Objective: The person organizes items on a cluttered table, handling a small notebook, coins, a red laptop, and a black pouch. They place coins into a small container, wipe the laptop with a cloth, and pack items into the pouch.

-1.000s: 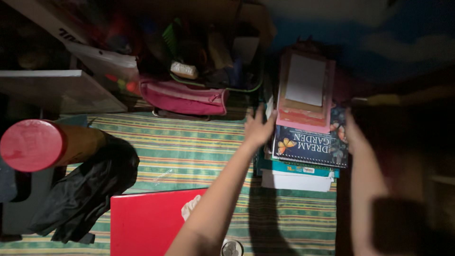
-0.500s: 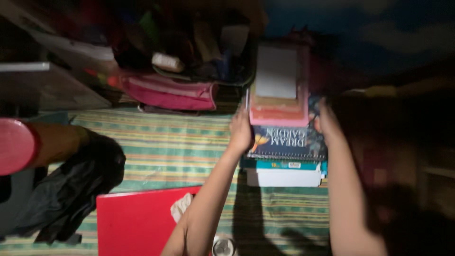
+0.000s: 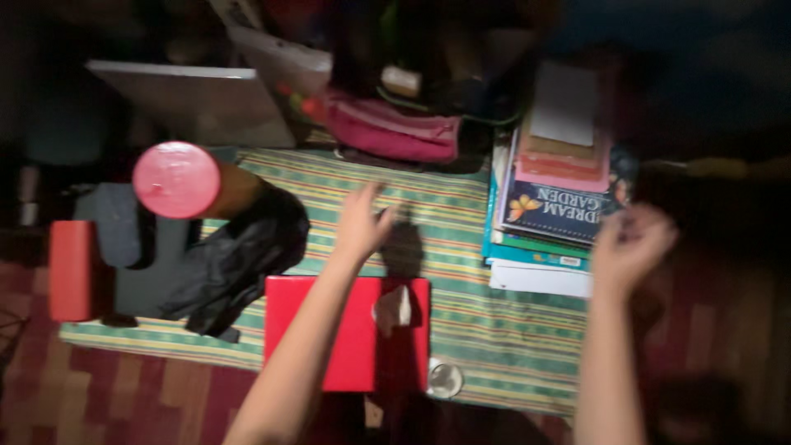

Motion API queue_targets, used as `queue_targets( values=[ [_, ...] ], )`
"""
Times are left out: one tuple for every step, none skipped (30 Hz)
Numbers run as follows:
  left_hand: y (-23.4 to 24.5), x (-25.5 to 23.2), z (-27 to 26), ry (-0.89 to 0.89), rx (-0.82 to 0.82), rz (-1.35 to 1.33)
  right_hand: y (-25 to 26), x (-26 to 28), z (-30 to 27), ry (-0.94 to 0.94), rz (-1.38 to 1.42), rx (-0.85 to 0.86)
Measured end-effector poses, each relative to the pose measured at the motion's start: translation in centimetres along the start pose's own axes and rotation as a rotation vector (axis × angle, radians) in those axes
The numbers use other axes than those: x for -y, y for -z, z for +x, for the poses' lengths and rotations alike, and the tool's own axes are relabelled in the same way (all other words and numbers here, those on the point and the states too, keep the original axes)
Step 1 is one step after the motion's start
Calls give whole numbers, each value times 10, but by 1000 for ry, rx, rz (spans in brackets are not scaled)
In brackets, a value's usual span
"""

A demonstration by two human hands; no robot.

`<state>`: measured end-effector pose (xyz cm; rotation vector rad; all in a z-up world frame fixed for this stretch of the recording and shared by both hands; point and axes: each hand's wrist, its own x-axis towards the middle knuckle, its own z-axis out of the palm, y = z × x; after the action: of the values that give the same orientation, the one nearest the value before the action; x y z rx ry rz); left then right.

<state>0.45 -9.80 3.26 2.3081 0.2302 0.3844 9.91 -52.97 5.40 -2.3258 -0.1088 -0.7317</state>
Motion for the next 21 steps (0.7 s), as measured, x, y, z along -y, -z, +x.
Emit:
queue_targets(
  values=[
    [23,13,-22,125,105,141,-3,37,-33,-90,352,65],
    [38,26,-41,250,209,284,4,73,-70,-150,-113,177],
    [47,38,-59,239,237,262,4,106,-101,-276,-123,403],
    [51,50,-74,227,265,240,-10,138,-127,-276,-68,462],
    [52,61,-88,213,300,215,-10,169,-160,-385,-29,559],
    [51,73,-99,162,279,229,-28,197,-183,-436,271,538],
    [48,82,-105,105,259,239,-31,217,-200,-386,292,544],
    [48,89,-110,48,239,249,-37,238,-216,-336,311,550],
    [50,94,-113,55,259,207,-41,252,-227,-239,219,507],
    [51,97,-105,63,278,165,-46,261,-233,-141,125,467],
    [54,92,-104,80,297,123,-49,263,-236,-147,131,422],
    [58,79,-112,95,346,-51,-50,263,-238,-151,137,375],
    [60,63,-105,90,383,-222,-51,261,-237,-240,233,378],
    [63,44,-96,87,421,-393,-52,257,-236,-327,331,379],
    [65,19,-93,64,497,-394,-55,250,-234,-479,510,457],
    [67,-8,-91,40,573,-394,-60,241,-229,-627,694,527],
    [72,-32,-94,159,647,-476,-55,234,-231,-778,881,598],
    [77,-54,-96,281,722,-555,-42,228,-233,-811,863,561],
    [77,-73,-91,389,787,-629,-32,220,-224,-826,850,518],
    [75,-91,-90,229,736,-617,-20,215,-217,-841,836,475],
    [72,-103,-91,72,679,-602,-10,213,-214,-882,843,455]
  ],
)
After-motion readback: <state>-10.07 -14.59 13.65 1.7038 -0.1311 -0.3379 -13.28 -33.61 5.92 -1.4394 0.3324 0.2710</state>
